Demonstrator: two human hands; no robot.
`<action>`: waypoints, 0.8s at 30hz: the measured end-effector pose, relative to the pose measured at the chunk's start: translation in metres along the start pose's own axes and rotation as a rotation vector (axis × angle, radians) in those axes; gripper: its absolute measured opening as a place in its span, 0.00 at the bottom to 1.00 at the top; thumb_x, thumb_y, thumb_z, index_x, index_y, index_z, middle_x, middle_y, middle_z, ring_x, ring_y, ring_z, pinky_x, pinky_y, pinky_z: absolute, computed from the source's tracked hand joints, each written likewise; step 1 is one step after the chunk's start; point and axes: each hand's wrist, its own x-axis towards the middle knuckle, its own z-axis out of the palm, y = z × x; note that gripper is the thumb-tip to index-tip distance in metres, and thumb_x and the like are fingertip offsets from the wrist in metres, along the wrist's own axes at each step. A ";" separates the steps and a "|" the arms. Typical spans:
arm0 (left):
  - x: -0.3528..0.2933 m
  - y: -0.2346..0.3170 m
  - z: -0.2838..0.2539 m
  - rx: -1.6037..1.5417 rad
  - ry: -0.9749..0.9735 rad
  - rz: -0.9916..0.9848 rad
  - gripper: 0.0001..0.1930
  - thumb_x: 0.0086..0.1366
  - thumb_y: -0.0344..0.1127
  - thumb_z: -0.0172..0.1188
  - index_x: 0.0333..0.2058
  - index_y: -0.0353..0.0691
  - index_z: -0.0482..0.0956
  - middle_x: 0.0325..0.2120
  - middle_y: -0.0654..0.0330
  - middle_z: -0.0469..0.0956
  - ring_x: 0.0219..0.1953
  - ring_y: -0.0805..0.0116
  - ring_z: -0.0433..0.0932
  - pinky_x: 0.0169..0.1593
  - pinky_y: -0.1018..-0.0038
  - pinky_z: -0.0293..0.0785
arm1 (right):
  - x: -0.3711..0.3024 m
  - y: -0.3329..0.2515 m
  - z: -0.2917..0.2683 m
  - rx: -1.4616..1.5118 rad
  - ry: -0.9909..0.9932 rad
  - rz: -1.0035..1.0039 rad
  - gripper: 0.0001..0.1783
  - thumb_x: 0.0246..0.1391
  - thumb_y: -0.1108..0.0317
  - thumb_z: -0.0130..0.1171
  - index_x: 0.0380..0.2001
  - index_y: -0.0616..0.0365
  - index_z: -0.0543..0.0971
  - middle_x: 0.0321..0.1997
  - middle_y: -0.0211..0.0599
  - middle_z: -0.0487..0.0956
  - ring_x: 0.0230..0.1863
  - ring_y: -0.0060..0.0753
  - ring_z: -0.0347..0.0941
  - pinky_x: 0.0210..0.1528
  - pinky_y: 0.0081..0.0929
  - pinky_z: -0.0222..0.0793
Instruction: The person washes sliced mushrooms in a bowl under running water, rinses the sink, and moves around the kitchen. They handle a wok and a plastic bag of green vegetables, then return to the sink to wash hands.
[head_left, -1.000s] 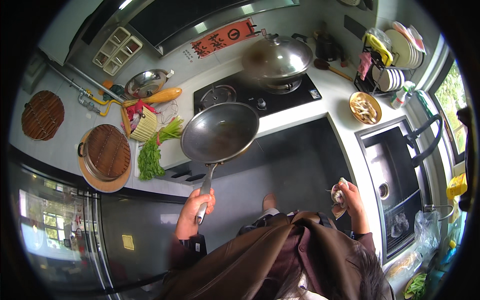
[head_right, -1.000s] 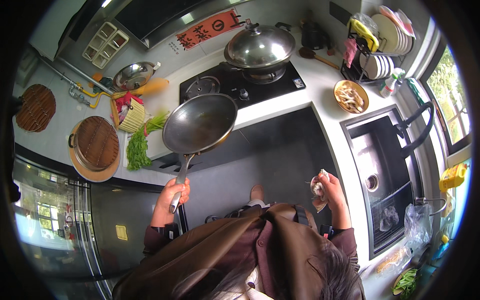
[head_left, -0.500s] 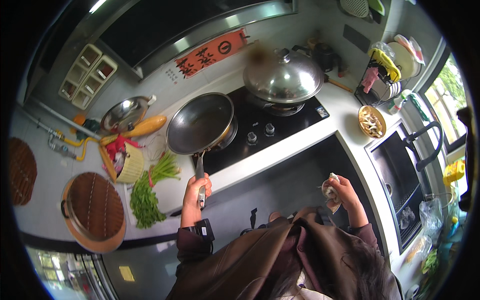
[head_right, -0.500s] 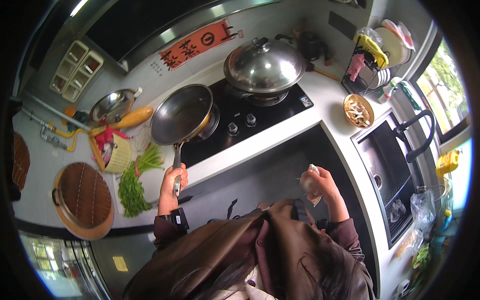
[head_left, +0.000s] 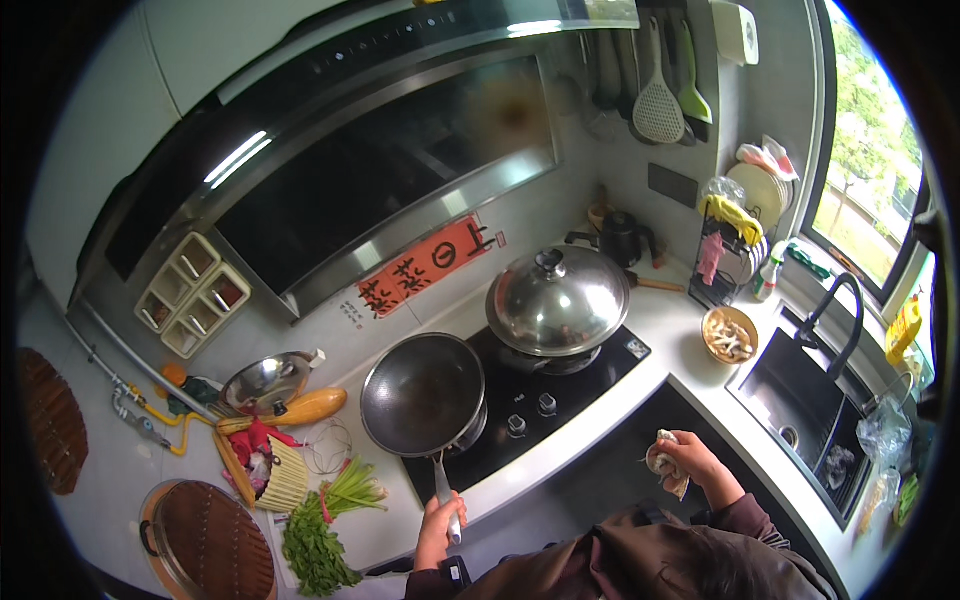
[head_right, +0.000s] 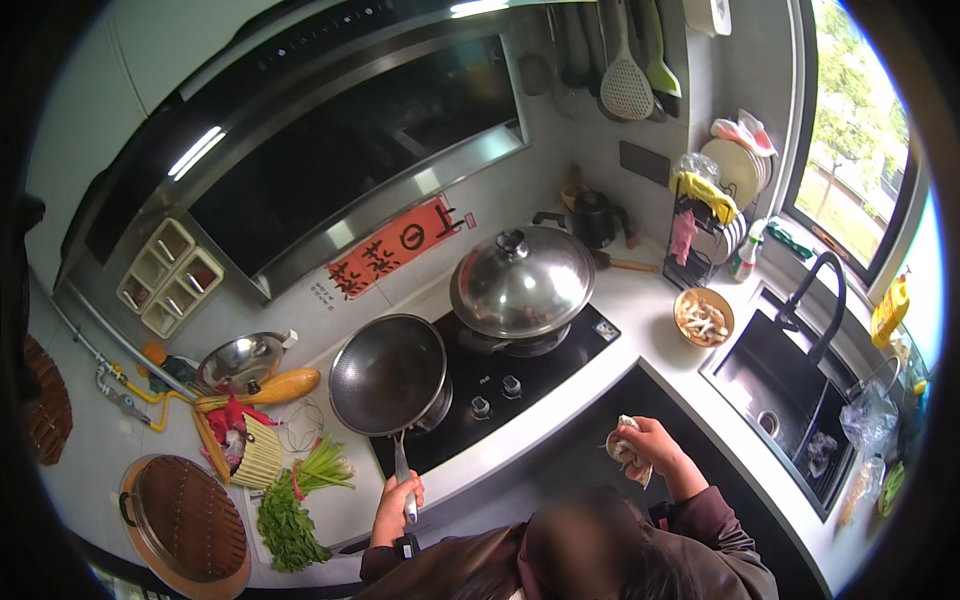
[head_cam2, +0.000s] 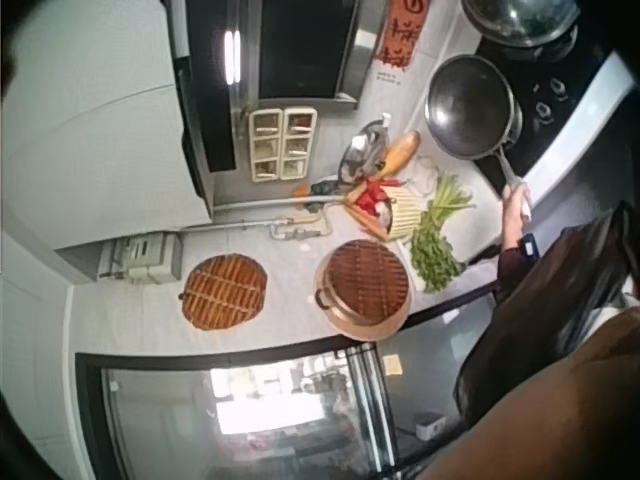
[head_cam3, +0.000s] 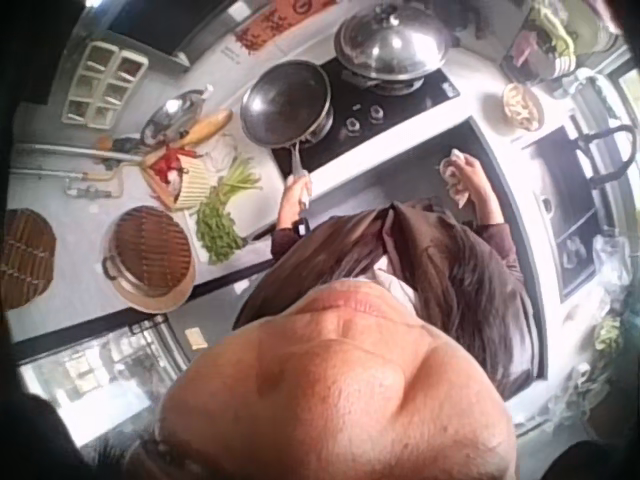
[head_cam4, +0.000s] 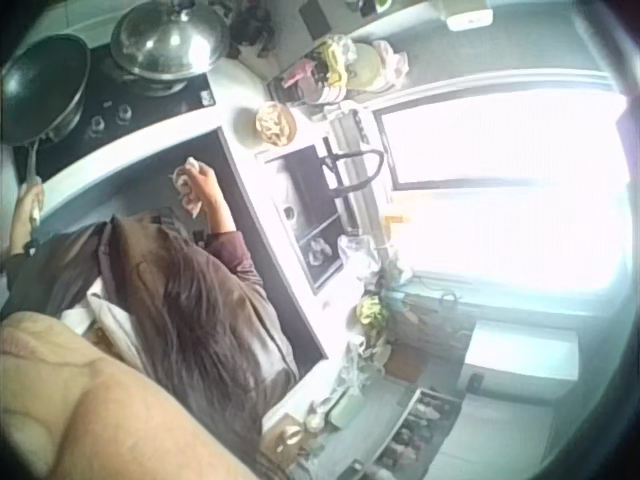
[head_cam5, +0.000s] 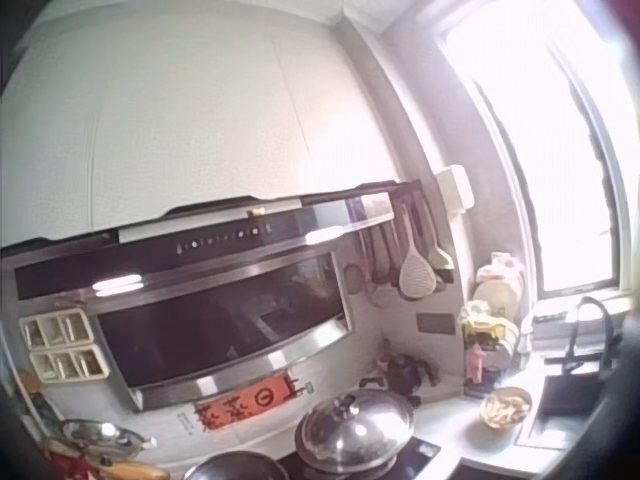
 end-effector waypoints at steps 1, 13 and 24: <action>0.000 0.002 0.000 -0.003 -0.001 -0.019 0.08 0.65 0.34 0.61 0.38 0.40 0.73 0.23 0.60 0.76 0.21 0.71 0.74 0.27 0.75 0.72 | 0.006 -0.005 0.001 -0.014 0.000 -0.012 0.15 0.66 0.59 0.56 0.37 0.61 0.80 0.32 0.33 0.81 0.28 0.24 0.77 0.29 0.26 0.76; -0.061 0.000 -0.007 0.105 0.339 0.134 0.21 0.70 0.44 0.59 0.56 0.39 0.72 0.44 0.60 0.77 0.41 0.66 0.79 0.40 0.70 0.75 | 0.069 -0.052 0.024 -0.048 -0.199 -0.032 0.18 0.63 0.58 0.59 0.45 0.64 0.78 0.36 0.39 0.81 0.32 0.30 0.80 0.28 0.28 0.79; -0.118 0.051 0.001 0.090 0.852 0.463 0.19 0.67 0.42 0.60 0.54 0.43 0.75 0.49 0.63 0.76 0.45 0.66 0.74 0.46 0.67 0.69 | 0.085 -0.036 0.005 0.128 -0.234 0.041 0.17 0.61 0.72 0.51 0.52 0.57 0.76 0.37 0.39 0.80 0.26 0.31 0.75 0.17 0.27 0.69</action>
